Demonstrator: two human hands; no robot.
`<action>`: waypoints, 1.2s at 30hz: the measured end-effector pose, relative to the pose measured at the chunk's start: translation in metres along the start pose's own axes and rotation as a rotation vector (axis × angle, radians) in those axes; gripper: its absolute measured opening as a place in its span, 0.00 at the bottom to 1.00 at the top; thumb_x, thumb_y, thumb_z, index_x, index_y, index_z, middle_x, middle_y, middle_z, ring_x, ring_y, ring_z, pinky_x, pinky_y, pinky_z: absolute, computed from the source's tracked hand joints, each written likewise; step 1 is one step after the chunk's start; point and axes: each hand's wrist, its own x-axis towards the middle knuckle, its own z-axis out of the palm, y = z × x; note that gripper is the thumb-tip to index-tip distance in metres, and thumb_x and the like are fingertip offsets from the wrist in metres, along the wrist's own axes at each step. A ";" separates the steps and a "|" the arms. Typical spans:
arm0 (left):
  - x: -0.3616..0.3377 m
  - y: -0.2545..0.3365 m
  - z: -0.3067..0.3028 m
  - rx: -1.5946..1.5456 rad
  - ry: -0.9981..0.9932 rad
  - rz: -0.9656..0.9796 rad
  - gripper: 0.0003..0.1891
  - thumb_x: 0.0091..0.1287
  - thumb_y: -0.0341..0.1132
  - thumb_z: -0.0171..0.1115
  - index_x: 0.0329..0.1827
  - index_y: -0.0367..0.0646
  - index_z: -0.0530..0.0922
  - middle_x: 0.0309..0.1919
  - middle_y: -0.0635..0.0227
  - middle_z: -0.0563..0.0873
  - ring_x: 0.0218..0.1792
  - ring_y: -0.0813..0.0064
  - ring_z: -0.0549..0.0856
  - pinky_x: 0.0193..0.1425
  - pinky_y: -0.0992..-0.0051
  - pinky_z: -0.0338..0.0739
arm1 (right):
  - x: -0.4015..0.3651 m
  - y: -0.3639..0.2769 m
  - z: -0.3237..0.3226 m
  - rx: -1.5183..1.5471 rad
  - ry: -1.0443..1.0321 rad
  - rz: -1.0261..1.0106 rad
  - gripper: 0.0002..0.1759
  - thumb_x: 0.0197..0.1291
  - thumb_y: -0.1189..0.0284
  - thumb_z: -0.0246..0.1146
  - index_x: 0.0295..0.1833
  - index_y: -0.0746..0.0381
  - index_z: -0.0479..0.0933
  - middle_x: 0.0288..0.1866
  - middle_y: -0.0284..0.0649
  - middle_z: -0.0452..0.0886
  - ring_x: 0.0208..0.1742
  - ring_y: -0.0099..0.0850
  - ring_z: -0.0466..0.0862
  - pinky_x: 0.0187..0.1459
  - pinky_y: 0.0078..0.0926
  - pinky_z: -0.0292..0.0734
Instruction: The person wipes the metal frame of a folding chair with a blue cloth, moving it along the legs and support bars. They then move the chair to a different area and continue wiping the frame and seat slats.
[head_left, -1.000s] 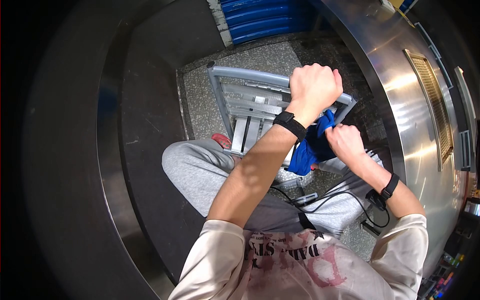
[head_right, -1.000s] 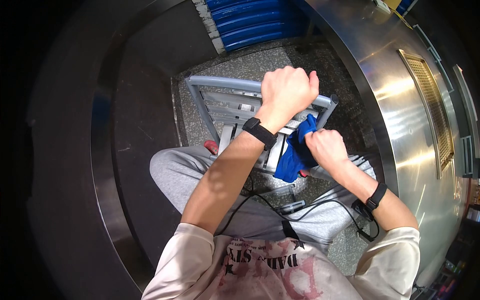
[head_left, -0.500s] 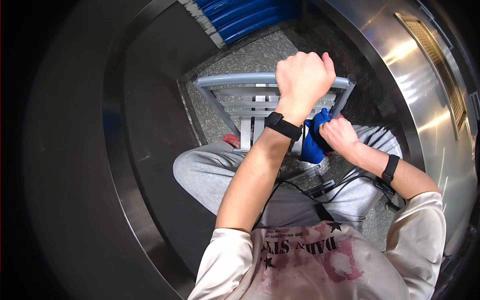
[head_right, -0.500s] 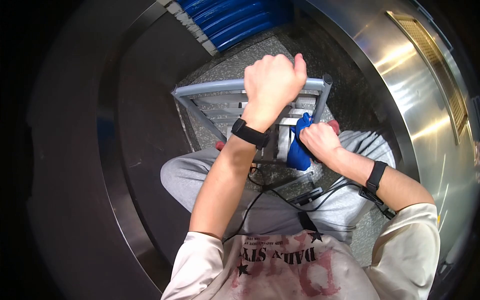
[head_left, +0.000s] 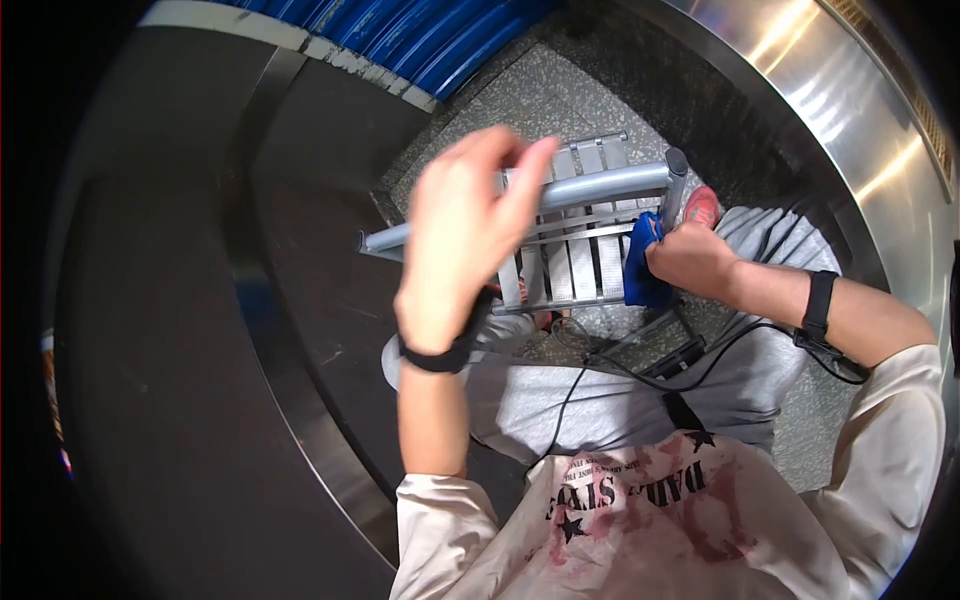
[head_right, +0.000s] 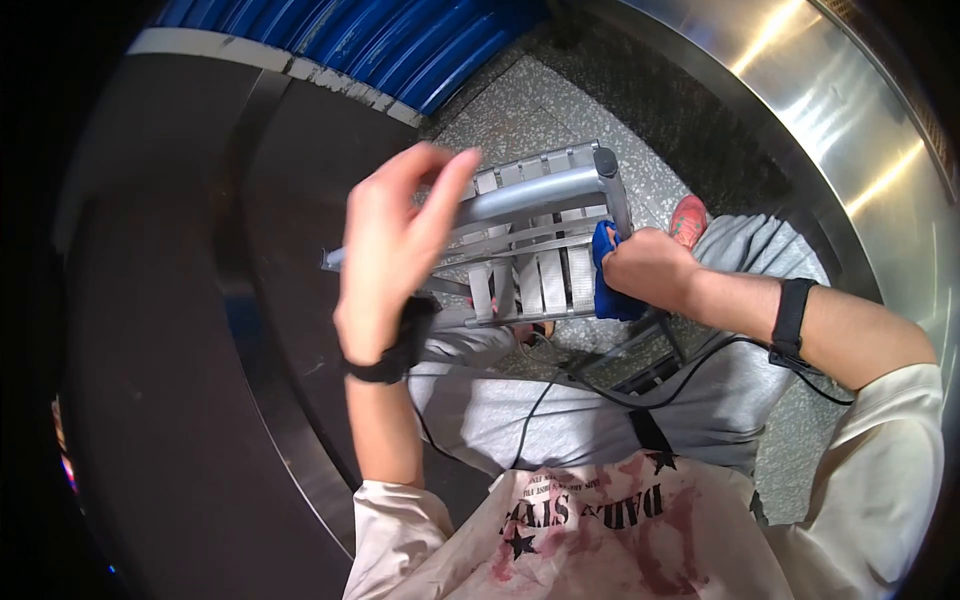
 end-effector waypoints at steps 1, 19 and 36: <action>-0.003 -0.005 -0.024 0.216 -0.031 0.059 0.13 0.70 0.39 0.69 0.39 0.35 0.86 0.30 0.61 0.86 0.34 0.76 0.84 0.38 0.76 0.75 | -0.001 0.001 0.008 0.024 0.048 -0.004 0.04 0.55 0.70 0.63 0.29 0.57 0.80 0.19 0.33 0.83 0.22 0.30 0.86 0.23 0.31 0.78; -0.066 -0.130 -0.024 -0.595 0.212 -0.426 0.23 0.84 0.50 0.45 0.61 0.39 0.78 0.58 0.53 0.85 0.59 0.64 0.84 0.69 0.63 0.72 | 0.023 -0.065 0.016 0.823 0.456 0.238 0.27 0.60 0.48 0.69 0.44 0.64 0.79 0.41 0.46 0.79 0.43 0.40 0.80 0.43 0.34 0.78; -0.091 -0.168 -0.007 -1.083 0.392 -0.415 0.28 0.82 0.56 0.42 0.61 0.41 0.79 0.63 0.49 0.82 0.69 0.49 0.77 0.79 0.53 0.64 | 0.185 -0.172 0.004 1.630 0.376 0.562 0.34 0.72 0.55 0.62 0.75 0.60 0.63 0.57 0.57 0.79 0.49 0.56 0.83 0.52 0.50 0.78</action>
